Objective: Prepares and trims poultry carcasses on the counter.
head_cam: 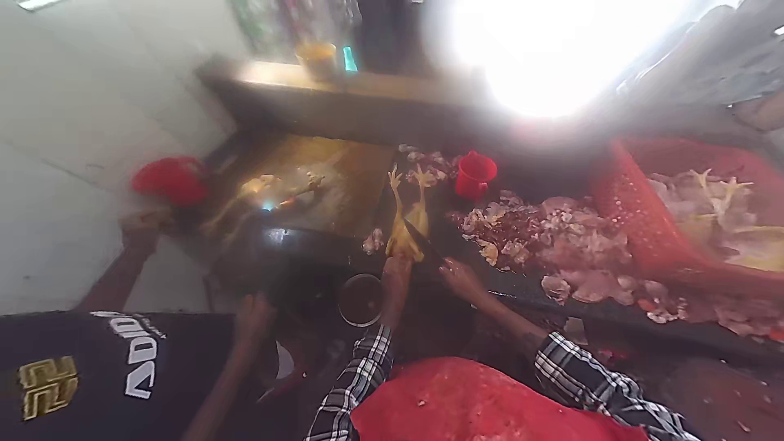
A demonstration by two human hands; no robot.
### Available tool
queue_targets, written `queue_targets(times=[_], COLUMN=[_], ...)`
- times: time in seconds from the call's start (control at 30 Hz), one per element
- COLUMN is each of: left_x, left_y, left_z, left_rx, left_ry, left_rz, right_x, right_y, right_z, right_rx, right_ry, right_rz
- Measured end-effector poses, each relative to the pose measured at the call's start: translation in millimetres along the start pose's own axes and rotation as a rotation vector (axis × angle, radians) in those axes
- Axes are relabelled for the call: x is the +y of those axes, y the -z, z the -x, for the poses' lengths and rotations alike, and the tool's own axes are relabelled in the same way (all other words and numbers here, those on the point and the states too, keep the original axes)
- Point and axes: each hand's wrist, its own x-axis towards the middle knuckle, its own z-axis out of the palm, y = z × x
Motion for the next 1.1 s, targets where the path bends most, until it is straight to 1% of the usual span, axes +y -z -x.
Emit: queue_targets(times=[0.07,0.13,0.17,0.23,0.33,0.4,0.47,0.57,0.63,0.67,0.73,0.8,0.87,0.93,1.0,1.07,1.1], left_x=[4,14,16,13,2,0,1,-3,-15,-22,-35,-38,-28,-8,8,12,11], left_y=[3,14,19,25,19,12,12,15,18,23,37,41,35,22,4,-3,-2], left_z=[-7,-14,-15,-13,-2,1,5,7,4,3,5,11,17,17,11,1,-3], left_rx=[-0.085,-0.186,-0.205,-0.201,-0.143,-0.104,-0.075,-0.011,0.077,0.101,0.068,0.042,-0.011,-0.071,-0.044,-0.051,-0.065], left_ry=[0.042,0.090,0.102,0.139,0.178,0.183,0.198,0.182,0.169,0.163,0.177,0.183,0.122,0.046,0.013,0.015,0.012], left_rz=[-0.037,-0.017,0.020,0.173,0.354,0.403,0.420,0.468,0.624,0.689,0.726,0.694,0.583,0.346,0.094,-0.015,-0.004], right_x=[6,6,2,-15,-51,-74,-84,-69,-43,-26,6,23,21,19,18,11,6], right_y=[-8,-9,-8,-4,-3,-7,-15,-18,-11,-8,1,15,23,20,10,1,-2], right_z=[0,-5,-8,-17,-28,-38,-44,-35,-18,-7,14,24,23,14,4,-6,-10], right_rx=[-0.040,-0.059,-0.063,-0.058,-0.059,-0.045,-0.038,-0.111,-0.160,-0.156,-0.036,0.087,0.119,0.094,0.053,0.020,0.007], right_ry=[-0.020,-0.012,0.010,0.059,0.123,0.159,0.201,0.191,0.142,0.129,0.161,0.166,0.098,0.050,0.046,0.072,0.083], right_rz=[0.023,0.099,0.142,0.215,0.286,0.328,0.355,0.381,0.400,0.400,0.338,0.226,0.128,0.099,0.110,0.133,0.161])
